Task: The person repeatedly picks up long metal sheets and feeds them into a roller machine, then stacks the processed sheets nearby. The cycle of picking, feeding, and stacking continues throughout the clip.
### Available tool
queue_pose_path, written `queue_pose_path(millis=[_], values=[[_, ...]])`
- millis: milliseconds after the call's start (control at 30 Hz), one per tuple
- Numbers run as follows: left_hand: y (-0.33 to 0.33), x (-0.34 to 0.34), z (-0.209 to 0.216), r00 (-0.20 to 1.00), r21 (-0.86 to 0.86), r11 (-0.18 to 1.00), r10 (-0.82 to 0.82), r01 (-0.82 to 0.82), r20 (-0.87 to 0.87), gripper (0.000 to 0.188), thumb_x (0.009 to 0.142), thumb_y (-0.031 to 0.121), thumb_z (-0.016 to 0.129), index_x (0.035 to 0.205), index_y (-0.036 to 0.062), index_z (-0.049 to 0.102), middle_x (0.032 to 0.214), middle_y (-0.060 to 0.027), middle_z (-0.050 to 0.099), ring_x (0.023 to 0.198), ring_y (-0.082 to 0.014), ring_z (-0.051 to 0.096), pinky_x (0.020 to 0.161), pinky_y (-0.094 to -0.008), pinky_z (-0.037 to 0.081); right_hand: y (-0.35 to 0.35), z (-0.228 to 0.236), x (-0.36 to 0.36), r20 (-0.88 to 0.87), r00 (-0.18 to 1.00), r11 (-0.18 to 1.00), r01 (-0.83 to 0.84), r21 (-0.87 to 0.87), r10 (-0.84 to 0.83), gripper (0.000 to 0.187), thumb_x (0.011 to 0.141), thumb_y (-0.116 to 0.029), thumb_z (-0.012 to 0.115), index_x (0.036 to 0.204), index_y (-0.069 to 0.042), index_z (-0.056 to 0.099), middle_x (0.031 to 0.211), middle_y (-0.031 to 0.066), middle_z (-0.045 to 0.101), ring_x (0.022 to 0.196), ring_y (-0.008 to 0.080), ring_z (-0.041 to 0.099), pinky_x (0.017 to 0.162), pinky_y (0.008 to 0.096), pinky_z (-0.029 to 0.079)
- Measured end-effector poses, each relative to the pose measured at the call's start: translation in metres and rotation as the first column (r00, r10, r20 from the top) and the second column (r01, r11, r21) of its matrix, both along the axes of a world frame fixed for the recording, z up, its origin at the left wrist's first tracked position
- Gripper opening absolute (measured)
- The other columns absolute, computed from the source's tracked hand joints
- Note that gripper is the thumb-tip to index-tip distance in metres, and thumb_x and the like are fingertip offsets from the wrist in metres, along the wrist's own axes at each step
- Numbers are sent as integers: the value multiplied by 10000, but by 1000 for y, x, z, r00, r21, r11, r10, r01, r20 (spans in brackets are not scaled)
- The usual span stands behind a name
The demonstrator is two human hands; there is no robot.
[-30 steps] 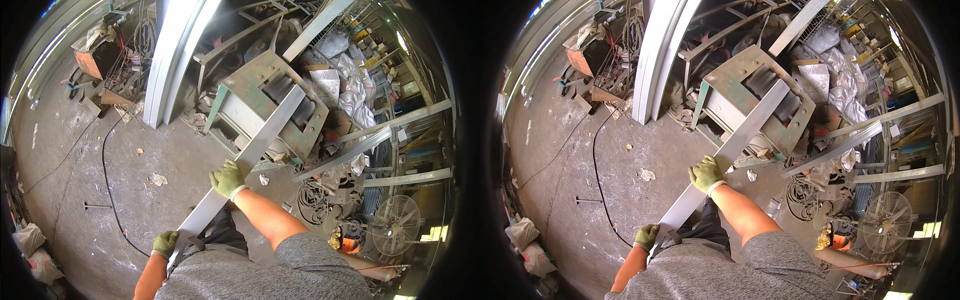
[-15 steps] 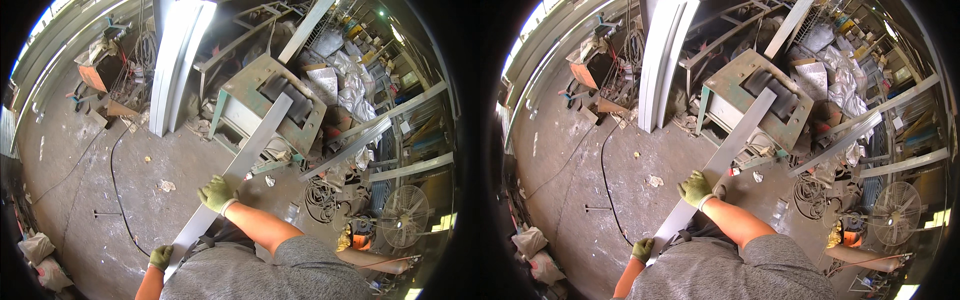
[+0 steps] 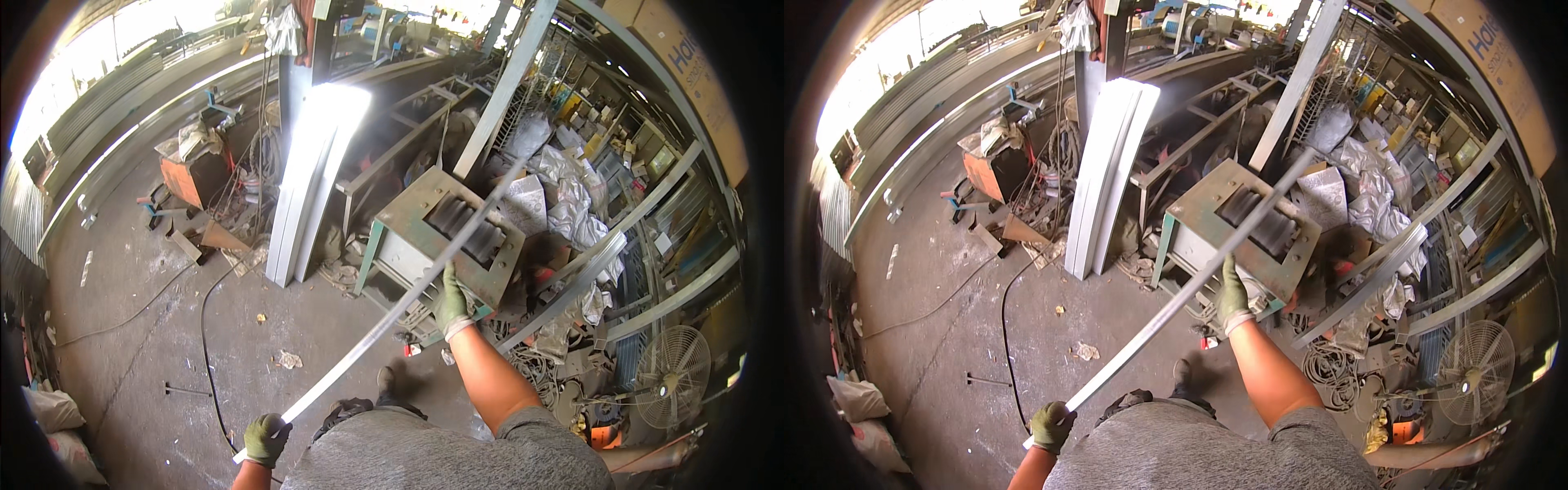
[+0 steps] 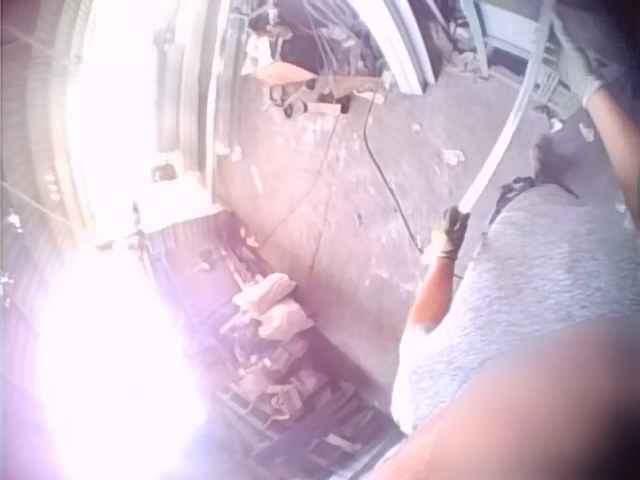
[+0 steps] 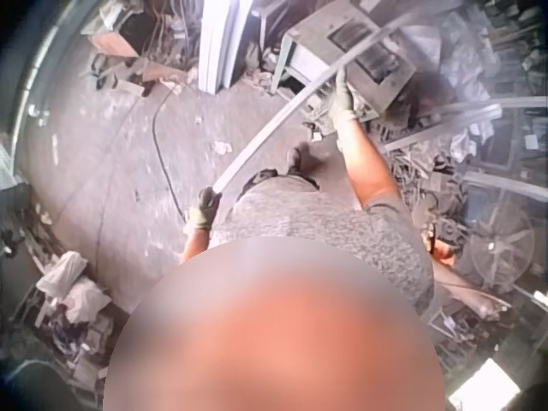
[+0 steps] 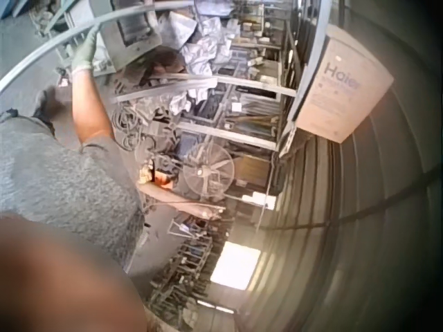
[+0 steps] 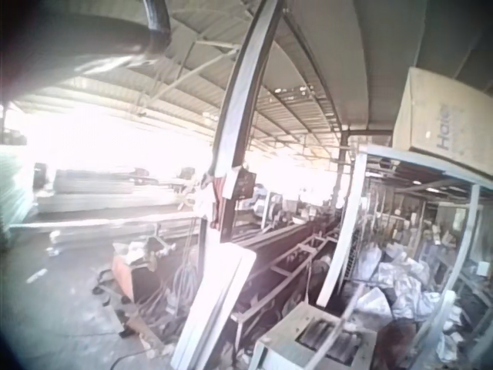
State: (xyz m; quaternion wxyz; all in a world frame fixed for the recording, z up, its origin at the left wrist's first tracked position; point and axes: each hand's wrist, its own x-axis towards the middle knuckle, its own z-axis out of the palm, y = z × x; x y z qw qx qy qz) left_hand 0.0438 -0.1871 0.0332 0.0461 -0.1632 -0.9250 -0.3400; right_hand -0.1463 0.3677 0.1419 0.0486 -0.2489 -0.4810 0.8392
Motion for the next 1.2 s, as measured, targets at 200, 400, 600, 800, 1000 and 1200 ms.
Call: queue_pose_path(millis=[200,400,600,800,1000,1200], values=[[0,-7,-9,961,-23,1000,11,-18,-276,384,827,6,792,1171,82,639,1326,-179,703,1230,-446,684,1038,-585,520,-7,47,-20,-116,990,996,-80,-39,76,968,1080,-819,549,1634,-25,553,1482,124,723,1387,295,653,1246,455,482],[25,-39,-14,916,-66,944,294,-322,-272,519,846,44,843,1324,26,642,1375,-273,697,1266,-529,666,1102,-579,541,-21,44,-26,-18,997,997,-81,-4,81,436,1103,-409,759,1332,-37,753,1201,70,797,1117,206,756,918,373,622],[180,-146,36,998,-46,999,-3,6,62,1212,704,380,1057,1678,24,428,1656,-316,532,1531,-489,526,1263,-556,455,-28,-3,-26,-19,991,988,-128,85,130,353,1057,-367,824,1242,-69,790,1101,6,781,984,99,698,739,302,528],[341,-233,72,966,-74,988,-115,135,231,1163,823,389,958,1731,28,328,1620,-277,579,1478,-480,581,1234,-530,487,-10,-8,-20,-72,981,970,-165,179,180,338,1050,-270,863,1267,-17,804,1171,31,798,1069,116,708,939,312,569],[379,-253,49,982,25,998,-62,58,176,1039,809,265,940,1673,46,407,1585,-261,605,1455,-464,602,1218,-518,503,66,32,-30,-105,958,902,-208,378,265,316,1063,-269,863,1240,-26,764,1118,-24,739,1026,106,668,963,295,542],[383,-287,30,978,-3,995,-100,102,181,1056,826,223,944,1701,13,391,1667,-271,538,1549,-455,523,1296,-503,439,110,55,-53,-269,934,811,-37,584,236,345,1061,-257,862,1250,4,739,1112,66,721,1038,208,669,978,399,567]])
